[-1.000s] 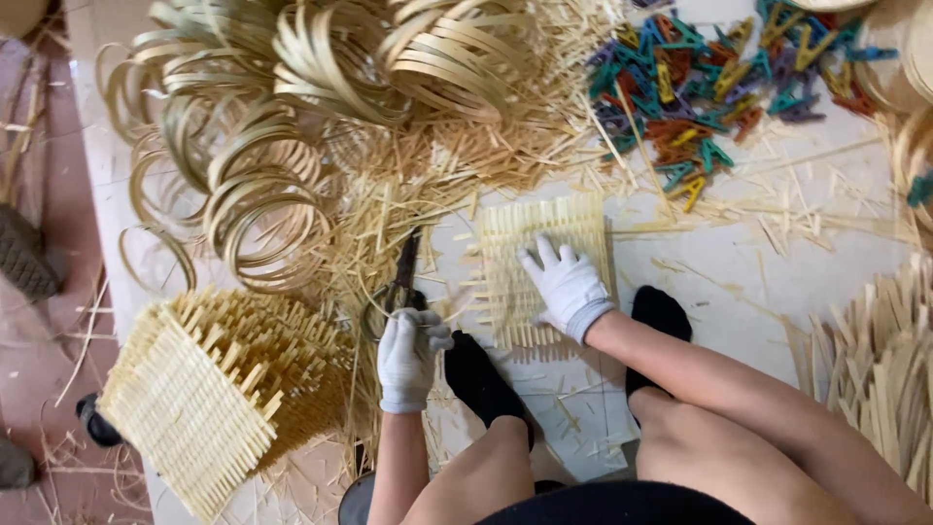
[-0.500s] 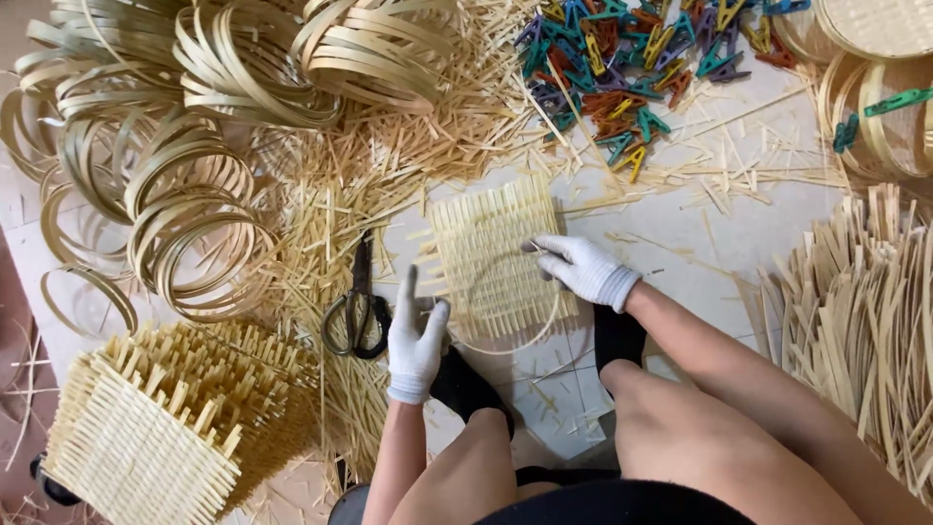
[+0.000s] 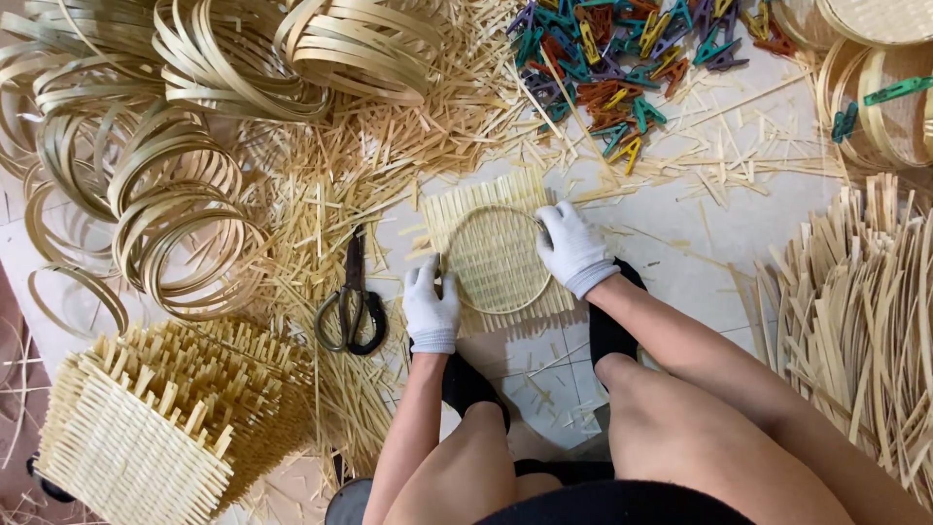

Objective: The recorder is weaving and assembling small bamboo basket components, using scissors and a knife to trim strips and join sections.

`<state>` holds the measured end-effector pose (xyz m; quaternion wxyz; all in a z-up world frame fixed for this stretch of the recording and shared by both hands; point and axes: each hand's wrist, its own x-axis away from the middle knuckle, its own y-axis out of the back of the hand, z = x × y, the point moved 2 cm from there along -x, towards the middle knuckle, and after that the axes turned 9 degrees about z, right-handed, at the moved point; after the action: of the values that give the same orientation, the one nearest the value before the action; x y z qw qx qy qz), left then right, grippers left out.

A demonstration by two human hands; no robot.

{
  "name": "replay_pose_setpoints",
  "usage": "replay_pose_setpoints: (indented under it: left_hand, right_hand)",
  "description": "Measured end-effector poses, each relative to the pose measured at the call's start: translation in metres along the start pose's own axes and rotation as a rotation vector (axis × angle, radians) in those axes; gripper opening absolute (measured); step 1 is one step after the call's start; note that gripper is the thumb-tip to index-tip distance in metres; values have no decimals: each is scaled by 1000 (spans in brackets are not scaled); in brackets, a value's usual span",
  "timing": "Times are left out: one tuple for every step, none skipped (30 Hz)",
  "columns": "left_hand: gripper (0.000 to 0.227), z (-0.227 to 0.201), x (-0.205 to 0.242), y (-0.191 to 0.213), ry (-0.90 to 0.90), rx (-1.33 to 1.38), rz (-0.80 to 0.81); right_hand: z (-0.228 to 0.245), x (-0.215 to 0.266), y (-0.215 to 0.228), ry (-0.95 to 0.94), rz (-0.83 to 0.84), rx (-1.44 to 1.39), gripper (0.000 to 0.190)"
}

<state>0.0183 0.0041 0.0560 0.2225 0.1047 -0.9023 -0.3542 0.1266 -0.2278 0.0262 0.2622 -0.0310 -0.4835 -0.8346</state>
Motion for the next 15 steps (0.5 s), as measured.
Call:
replay_pose_setpoints:
  left_hand:
    - [38,4,0,-3,9,-14,5]
    - [38,10,-2,-7,12,-14,7]
    - [36,16,-3,-11,-36,-31,-28]
    - [35,21,-3,-14,-84,-48,-62]
    - [35,20,-4,-12,-84,-48,-63]
    - [34,18,-5,-11,-78,-47,-53]
    - [34,16,-4,-10,-73,-47,-41]
    - [34,16,-5,-8,-74,-48,-39]
    - [35,16,-5,-7,-63,-65,-26]
    - [35,15,-5,-7,-52,-83,-13]
    - [35,17,-6,-9,-55,-83,-7]
    - [37,18,-7,-10,-60,-123,-10]
    - [38,20,-10,-10,-66,-162,-19]
    - [38,19,-12,-11,-70,-161,-21]
    - [37,20,-11,-11,-46,-174,-20]
  right_hand:
    - [-4,-1,-5,4,-18,3,29]
    - [-4,-1,-6,2,-15,3,29]
    - [-5,0,-7,-3,-20,-7,29]
    - [-5,1,-8,-9,-25,-17,29]
    - [-6,0,-8,-8,-25,-16,29]
    - [-7,0,-8,1,-17,-23,30]
    - [-8,1,-9,8,-9,-30,32]
    - [-5,1,-8,6,-10,-31,32]
    - [-3,2,-6,-3,-20,-46,34]
    - [-1,3,-3,-11,-30,-61,36]
    - [-3,4,-4,-17,-31,-61,36]
    - [-4,5,-5,-18,-34,-68,34]
    - [-4,2,-6,-13,-40,-74,32]
    - [-5,0,-6,-12,-44,-73,32]
    - [-5,0,-8,-19,-30,-68,32]
